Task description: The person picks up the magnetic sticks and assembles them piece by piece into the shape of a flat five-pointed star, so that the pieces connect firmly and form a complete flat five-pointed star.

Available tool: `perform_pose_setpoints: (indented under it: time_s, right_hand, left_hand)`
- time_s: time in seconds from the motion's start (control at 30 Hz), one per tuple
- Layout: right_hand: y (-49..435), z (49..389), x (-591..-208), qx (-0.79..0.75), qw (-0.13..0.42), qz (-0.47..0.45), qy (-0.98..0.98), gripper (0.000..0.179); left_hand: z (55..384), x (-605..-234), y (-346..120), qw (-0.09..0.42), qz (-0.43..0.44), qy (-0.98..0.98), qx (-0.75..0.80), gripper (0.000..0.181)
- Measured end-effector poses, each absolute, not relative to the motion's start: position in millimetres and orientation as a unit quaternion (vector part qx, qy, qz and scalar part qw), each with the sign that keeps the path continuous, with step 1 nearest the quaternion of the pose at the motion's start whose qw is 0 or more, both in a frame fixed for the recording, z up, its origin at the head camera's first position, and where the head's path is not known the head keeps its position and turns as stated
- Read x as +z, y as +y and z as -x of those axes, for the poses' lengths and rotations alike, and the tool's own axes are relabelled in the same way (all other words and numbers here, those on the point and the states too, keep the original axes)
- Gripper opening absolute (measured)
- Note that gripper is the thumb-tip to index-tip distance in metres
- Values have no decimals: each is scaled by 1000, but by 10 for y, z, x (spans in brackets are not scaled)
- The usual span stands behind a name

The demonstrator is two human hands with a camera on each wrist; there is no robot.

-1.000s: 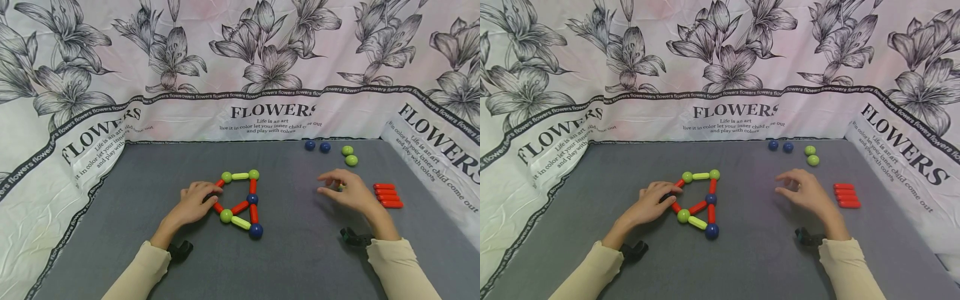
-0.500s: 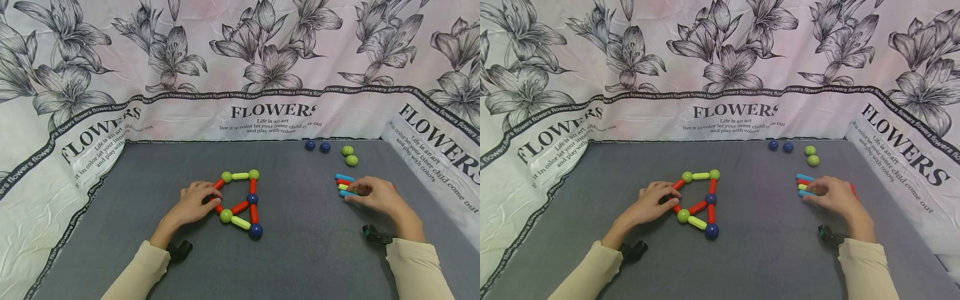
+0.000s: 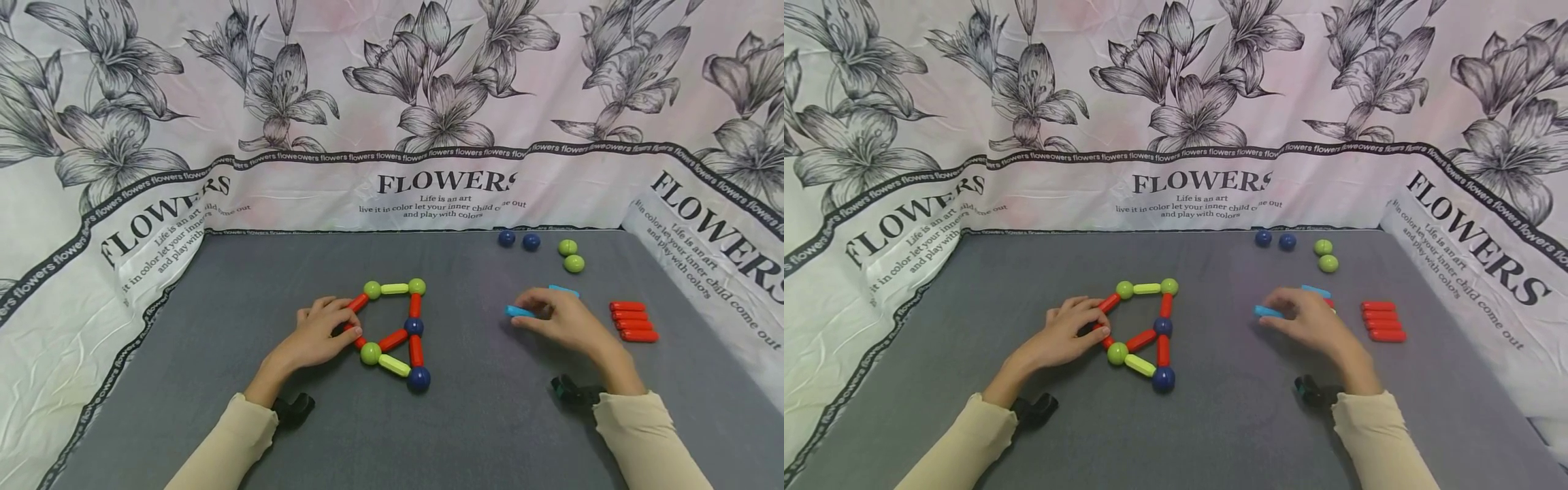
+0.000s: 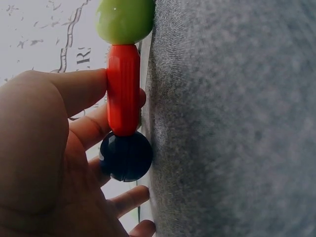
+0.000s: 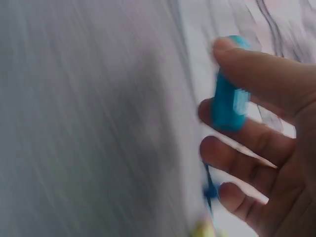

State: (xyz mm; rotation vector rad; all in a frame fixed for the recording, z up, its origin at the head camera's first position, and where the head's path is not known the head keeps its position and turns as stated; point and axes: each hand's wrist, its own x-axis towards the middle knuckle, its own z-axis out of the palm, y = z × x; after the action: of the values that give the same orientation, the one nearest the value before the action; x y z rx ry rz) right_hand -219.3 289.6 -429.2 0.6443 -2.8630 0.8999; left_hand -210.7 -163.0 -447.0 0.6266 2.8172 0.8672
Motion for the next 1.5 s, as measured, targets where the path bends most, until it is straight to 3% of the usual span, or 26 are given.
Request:
perform_pose_setpoints:
  time_s: [0.37, 0.7, 0.9, 1.13, 1.27, 1.5]
  right_hand:
    - [1892, 2314, -4511, 372, -31, -341, -863, 20]
    - [1722, 2255, -4503, 367, -44, -346, -862, 23]
    - [1978, 2281, -4424, 395, -48, -321, -860, 33]
    - [2646, 2307, -4355, 319, 114, -248, -908, 19]
    - [3064, 2256, -4348, 244, 169, -195, -935, 21]
    - [3477, 2174, -4363, 163, 89, -105, -977, 24]
  left_hand:
    - [2102, -4473, -1651, 66, -214, 930, 291, 8]
    - [2105, -4453, -1669, 68, -220, 926, 299, 8]
    - [2104, -4449, -1662, 70, -221, 924, 302, 8]
    - [2103, -4472, -1650, 72, -223, 923, 304, 9]
    - [2101, -4471, -1650, 71, -221, 924, 303, 9]
    - [2102, -4457, -1655, 73, -223, 924, 303, 9]
